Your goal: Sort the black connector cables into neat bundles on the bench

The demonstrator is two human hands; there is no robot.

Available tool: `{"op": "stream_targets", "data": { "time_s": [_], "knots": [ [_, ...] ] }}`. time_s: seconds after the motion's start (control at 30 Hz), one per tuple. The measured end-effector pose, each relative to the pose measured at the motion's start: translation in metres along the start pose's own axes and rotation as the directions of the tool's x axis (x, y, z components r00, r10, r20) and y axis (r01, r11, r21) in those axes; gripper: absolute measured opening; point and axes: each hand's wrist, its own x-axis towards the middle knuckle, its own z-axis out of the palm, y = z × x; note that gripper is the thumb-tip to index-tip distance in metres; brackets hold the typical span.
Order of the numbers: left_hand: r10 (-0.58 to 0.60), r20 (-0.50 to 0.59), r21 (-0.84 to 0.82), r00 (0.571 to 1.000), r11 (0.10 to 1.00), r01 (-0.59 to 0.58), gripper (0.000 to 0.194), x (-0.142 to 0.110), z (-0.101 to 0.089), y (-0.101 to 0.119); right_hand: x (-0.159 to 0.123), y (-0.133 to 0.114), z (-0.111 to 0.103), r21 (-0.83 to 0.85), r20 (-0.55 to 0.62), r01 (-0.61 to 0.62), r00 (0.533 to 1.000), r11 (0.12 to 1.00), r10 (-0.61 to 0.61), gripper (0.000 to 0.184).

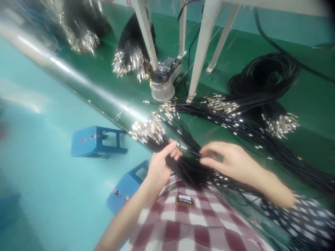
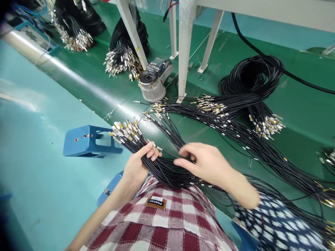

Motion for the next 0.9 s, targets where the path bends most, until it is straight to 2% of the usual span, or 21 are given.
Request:
{"op": "stream_targets", "data": {
  "time_s": [0.03,0.1,0.17,0.23,0.37,0.47,0.53,0.6,0.67,0.77,0.83,0.9],
  "knots": [
    [-0.003,-0.009,-0.002,1.0,1.0,0.003,0.016,0.0,0.001,0.0,0.012,-0.015,0.003,-0.007,-0.071,0.057,0.996,0.998,-0.057,0.03],
    [-0.005,-0.032,-0.015,0.999,1.0,0.004,0.018,0.001,0.002,-0.001,0.032,-0.039,0.013,-0.105,-0.186,0.088,0.977,0.991,-0.106,0.029],
    [0.005,-0.054,-0.032,0.999,0.999,-0.007,0.018,0.003,0.002,-0.001,0.041,-0.048,0.023,-0.249,-0.217,0.123,0.96,0.961,-0.179,0.03],
    [0.0,-0.075,-0.053,0.997,0.999,-0.004,0.017,0.004,0.001,-0.001,0.034,-0.04,0.031,-0.371,-0.21,0.165,0.944,0.914,-0.255,0.031],
    [-0.067,-0.105,-0.116,0.992,0.992,0.055,0.016,0.007,-0.002,0.002,-0.01,0.016,0.031,-0.468,-0.217,0.167,0.93,0.868,-0.296,0.031],
    [-0.077,-0.122,-0.117,0.99,0.991,0.062,0.015,0.011,-0.005,0.003,-0.034,0.049,0.024,-0.409,-0.18,0.19,0.942,0.893,-0.283,0.026],
    [-0.083,-0.122,-0.108,0.989,0.992,0.07,0.018,0.013,-0.006,0.003,-0.035,0.053,0.023,-0.342,-0.174,0.196,0.948,0.919,-0.267,0.023],
    [-0.084,-0.115,-0.105,0.99,0.992,0.072,0.018,0.015,-0.006,0.002,-0.024,0.044,0.027,-0.281,-0.173,0.187,0.955,0.941,-0.242,0.024],
    [-0.071,-0.107,-0.104,0.992,0.993,0.06,0.013,0.015,-0.006,0.002,-0.008,0.029,0.034,-0.184,-0.204,0.123,0.966,0.975,-0.16,0.03],
    [-0.051,-0.101,-0.097,0.994,0.994,0.041,0.03,0.016,-0.01,0.003,0.016,0.009,0.046,-0.011,-0.265,0.008,0.964,1.0,-0.011,0.037],
    [-0.076,-0.094,-0.091,0.993,0.994,0.067,0.035,0.017,-0.014,0.004,0.03,0.002,0.05,-0.007,-0.151,0.078,0.985,0.997,-0.079,0.037],
    [-0.128,-0.095,-0.084,0.987,0.989,0.12,0.026,0.019,-0.02,0.005,0.047,0.002,0.049,0.012,0.087,0.187,0.978,0.982,-0.188,0.039]
  ]
}}
